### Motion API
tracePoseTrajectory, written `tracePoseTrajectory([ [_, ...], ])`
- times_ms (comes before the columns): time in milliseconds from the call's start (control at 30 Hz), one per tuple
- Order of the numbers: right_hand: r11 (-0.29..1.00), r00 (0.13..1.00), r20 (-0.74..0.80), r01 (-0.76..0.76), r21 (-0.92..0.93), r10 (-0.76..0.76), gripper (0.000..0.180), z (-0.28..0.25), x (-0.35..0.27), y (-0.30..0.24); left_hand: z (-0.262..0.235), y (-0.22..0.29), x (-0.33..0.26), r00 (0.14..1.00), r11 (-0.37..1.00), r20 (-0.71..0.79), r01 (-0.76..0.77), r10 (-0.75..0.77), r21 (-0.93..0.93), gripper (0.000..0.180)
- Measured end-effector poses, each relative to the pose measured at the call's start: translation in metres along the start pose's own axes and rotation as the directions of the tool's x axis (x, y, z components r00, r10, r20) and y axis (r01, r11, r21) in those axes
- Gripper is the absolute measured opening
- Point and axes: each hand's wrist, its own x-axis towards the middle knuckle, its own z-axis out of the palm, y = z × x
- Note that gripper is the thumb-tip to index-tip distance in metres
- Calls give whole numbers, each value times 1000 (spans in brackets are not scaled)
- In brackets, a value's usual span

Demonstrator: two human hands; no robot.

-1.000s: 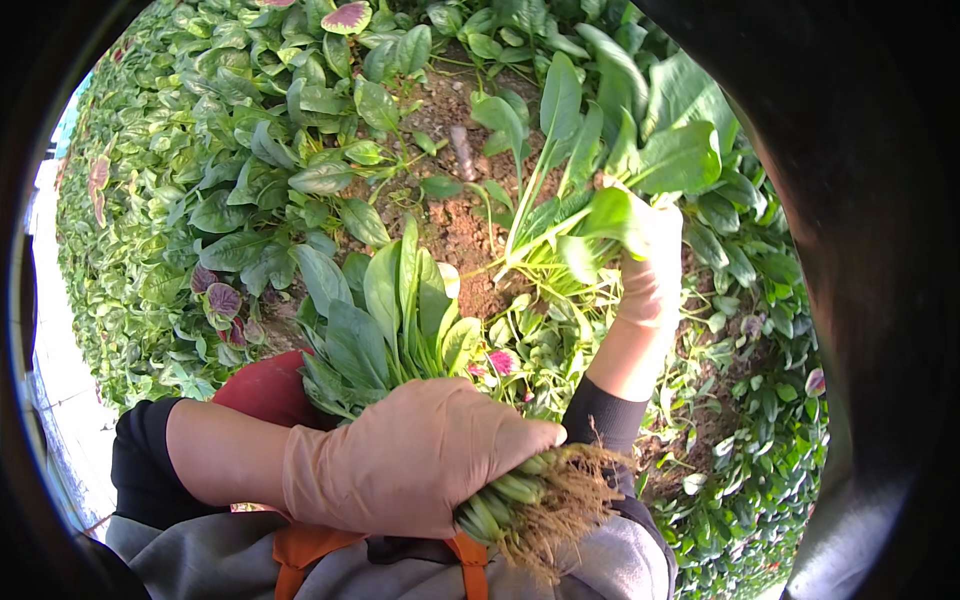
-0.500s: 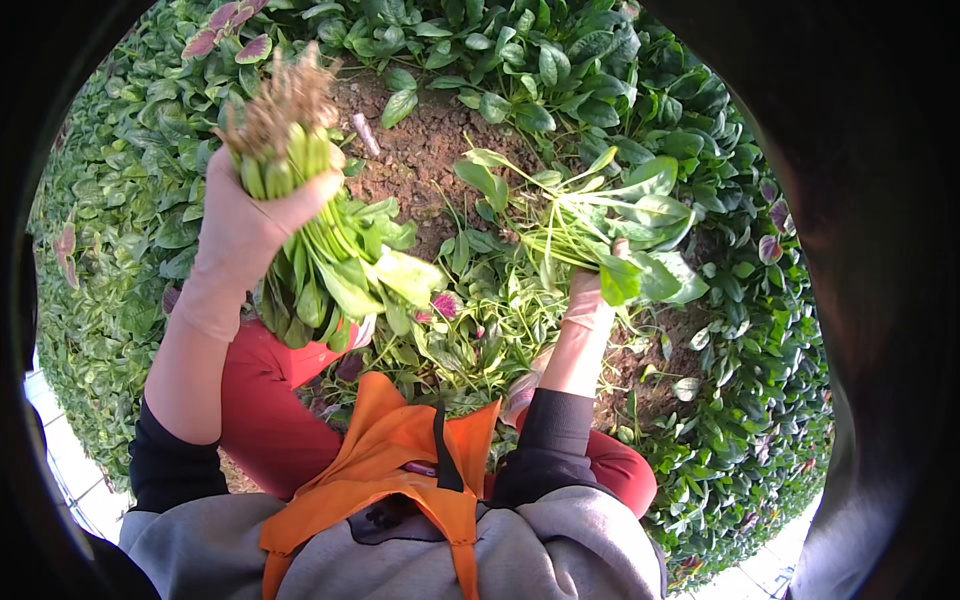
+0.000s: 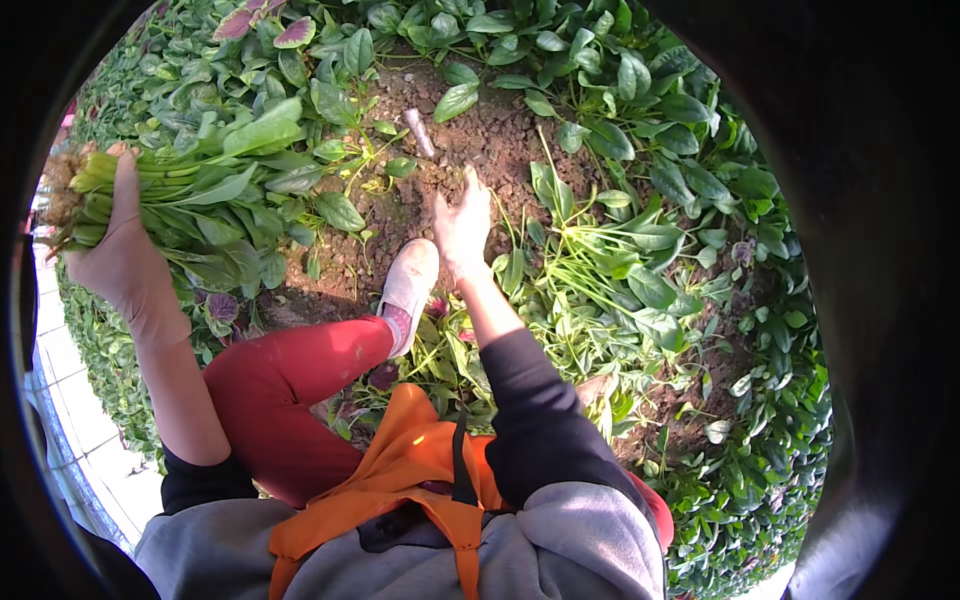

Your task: The person squats in a greenhouse and repeatedly pulls leafy green vegetables from the soil by hand. They gather the harvested plants into a growing bundle held in the left hand while continuing to pull more from the ground.

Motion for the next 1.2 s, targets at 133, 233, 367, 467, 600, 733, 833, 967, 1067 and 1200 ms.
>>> tracePoseTrajectory([
  [133, 986, 829, 550, -157, 52, 103, 78, 83, 102, -15, -9, -6, 2, 998, 996, -68, 12, -6, 84, 23],
  [233, 978, 751, 659, -166, 130, 39, 78, 116, 131, -21, -8, -11, 0, 999, 995, -47, 12, -7, 104, 23],
  [367, 931, 862, 486, -282, 230, 141, 58, 60, 115, -17, -8, -21, 1, 999, 996, 37, -2, -1, 85, 21],
  [467, 947, 812, 501, -315, -55, 299, 49, -7, 75, -16, -11, -30, 7, 984, 953, 138, -147, 113, 266, 19],
  [600, 980, 847, 508, -67, -187, 155, 41, 1, 33, -37, -13, -38, 8, 960, 953, 240, -201, 146, 225, 19],
  [733, 969, 878, 475, 70, -235, 52, 37, 62, 37, -58, -12, -34, 5, 951, 945, 275, -214, 144, 246, 17],
  [833, 978, 892, 451, 93, -186, 1, 36, 64, 33, -45, -8, -31, 1, 975, 974, 214, -108, 64, 200, 16],
  [967, 966, 927, 371, 142, -216, -53, 33, 57, 17, -16, -8, -30, 6, 901, 883, 383, -338, 204, 325, 16],
  [1067, 983, 931, 345, 160, -86, -121, 35, 84, 20, -6, -9, -33, 5, 909, 920, 382, -281, 164, 273, 13],
  [1200, 977, 911, 413, 100, -189, -14, 31, 119, 35, -11, -8, -37, 2, 942, 966, 332, -135, 56, 220, 13],
])
